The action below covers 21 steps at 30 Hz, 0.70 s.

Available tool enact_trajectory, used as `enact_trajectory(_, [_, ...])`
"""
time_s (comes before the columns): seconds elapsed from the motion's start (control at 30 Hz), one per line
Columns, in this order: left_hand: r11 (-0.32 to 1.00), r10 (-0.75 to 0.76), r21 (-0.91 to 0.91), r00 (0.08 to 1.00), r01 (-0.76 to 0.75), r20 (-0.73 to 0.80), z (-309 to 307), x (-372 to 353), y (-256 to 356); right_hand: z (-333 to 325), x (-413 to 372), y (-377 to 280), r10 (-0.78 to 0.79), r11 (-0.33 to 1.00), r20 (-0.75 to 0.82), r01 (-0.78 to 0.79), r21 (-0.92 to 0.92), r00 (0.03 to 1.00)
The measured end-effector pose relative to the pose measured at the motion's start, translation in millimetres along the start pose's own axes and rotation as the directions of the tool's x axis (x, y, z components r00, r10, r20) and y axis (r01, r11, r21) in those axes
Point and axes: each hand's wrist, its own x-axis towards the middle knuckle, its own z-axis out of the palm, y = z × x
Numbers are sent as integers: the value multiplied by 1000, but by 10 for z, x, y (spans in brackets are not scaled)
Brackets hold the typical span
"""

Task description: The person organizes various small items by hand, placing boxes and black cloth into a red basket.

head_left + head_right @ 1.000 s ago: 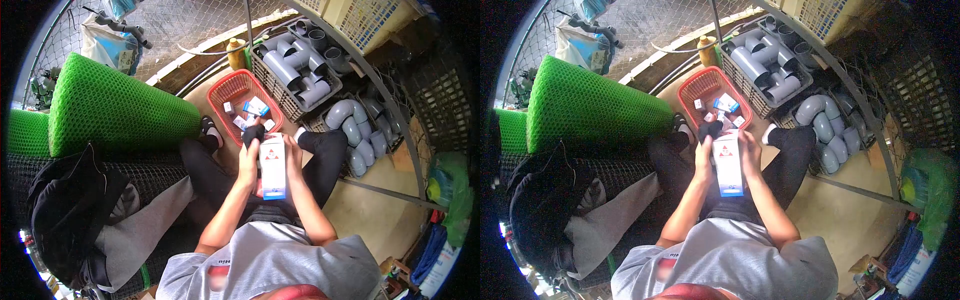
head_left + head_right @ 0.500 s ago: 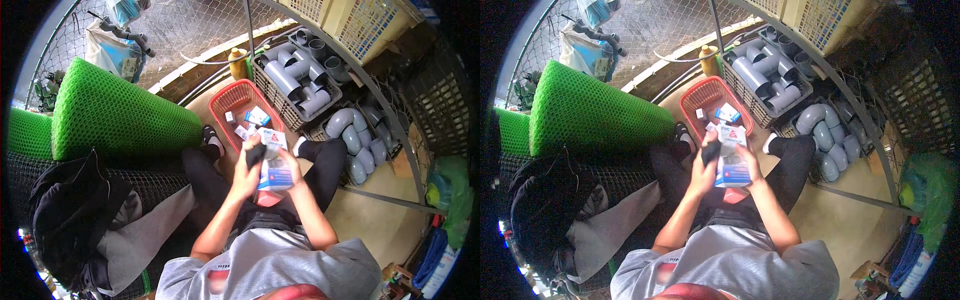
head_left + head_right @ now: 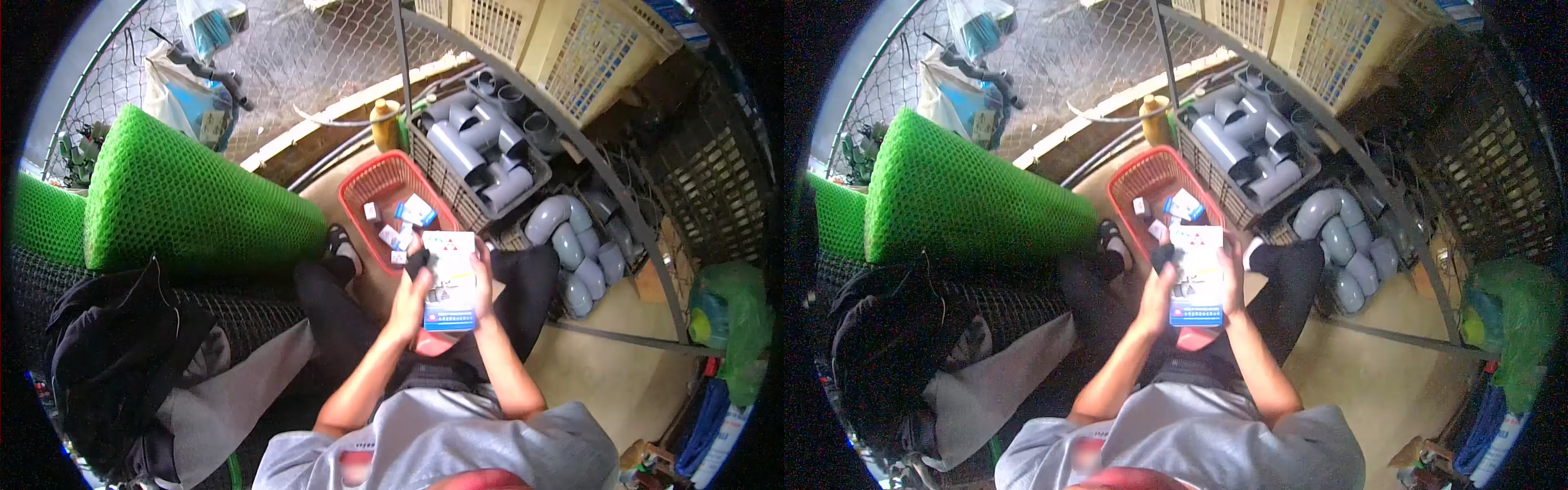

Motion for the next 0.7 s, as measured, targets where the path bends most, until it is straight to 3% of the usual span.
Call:
enact_trajectory(0.03, [996, 42, 82, 998, -46, 49, 44, -51, 32, -210, 133, 83, -3, 1000, 107, 4, -8, 994])
enact_trajectory(0.1, [968, 167, 178, 983, -178, 73, 159, -156, 278, -96, 90, -37, 253, 922, 122, -277, 271, 960])
enact_trajectory(0.13, [980, 54, 186, 992, -74, 111, 60, -158, 280, -65, 50, -91, 254, 920, 121, -278, 275, 960])
enact_trajectory(0.17, [986, 16, 165, 998, -25, 56, 30, -131, 306, -58, -14, -146, 305, 925, 145, -329, 190, 941])
enact_trajectory(0.23, [941, -336, -101, 930, 324, -147, -158, -29, 178, 8, -113, -229, 326, 938, 135, -338, 76, 936])
enact_trajectory(0.3, [965, -159, -232, 977, 124, -142, -141, 60, 125, 73, -167, -137, 120, 985, 206, -91, -148, 971])
enact_trajectory(0.33, [981, -115, -172, 979, 85, -171, -132, 80, 47, 60, -144, -120, 103, 971, 248, -44, -236, 963])
enact_trajectory(0.43, [989, 96, 129, 971, -68, -220, 161, -7, 275, -11, -38, -77, 113, 978, 232, -68, -195, 966])
enact_trajectory(0.5, [875, 396, 371, 901, -311, -177, 259, -83, 329, 104, -31, -146, 209, 978, 125, -206, -35, 970])
enact_trajectory(0.57, [542, 545, 703, 829, -460, 123, 231, -106, 428, 90, -19, -121, 221, 975, 87, -221, -13, 971])
enact_trajectory(0.6, [445, 447, 785, 867, -430, 222, 265, -138, 563, 64, -8, -109, 221, 975, 90, -220, -14, 971])
enact_trajectory(0.7, [470, 417, 726, 851, -502, 319, 215, -107, 535, -14, -85, -103, 251, 967, 64, -247, -60, 966])
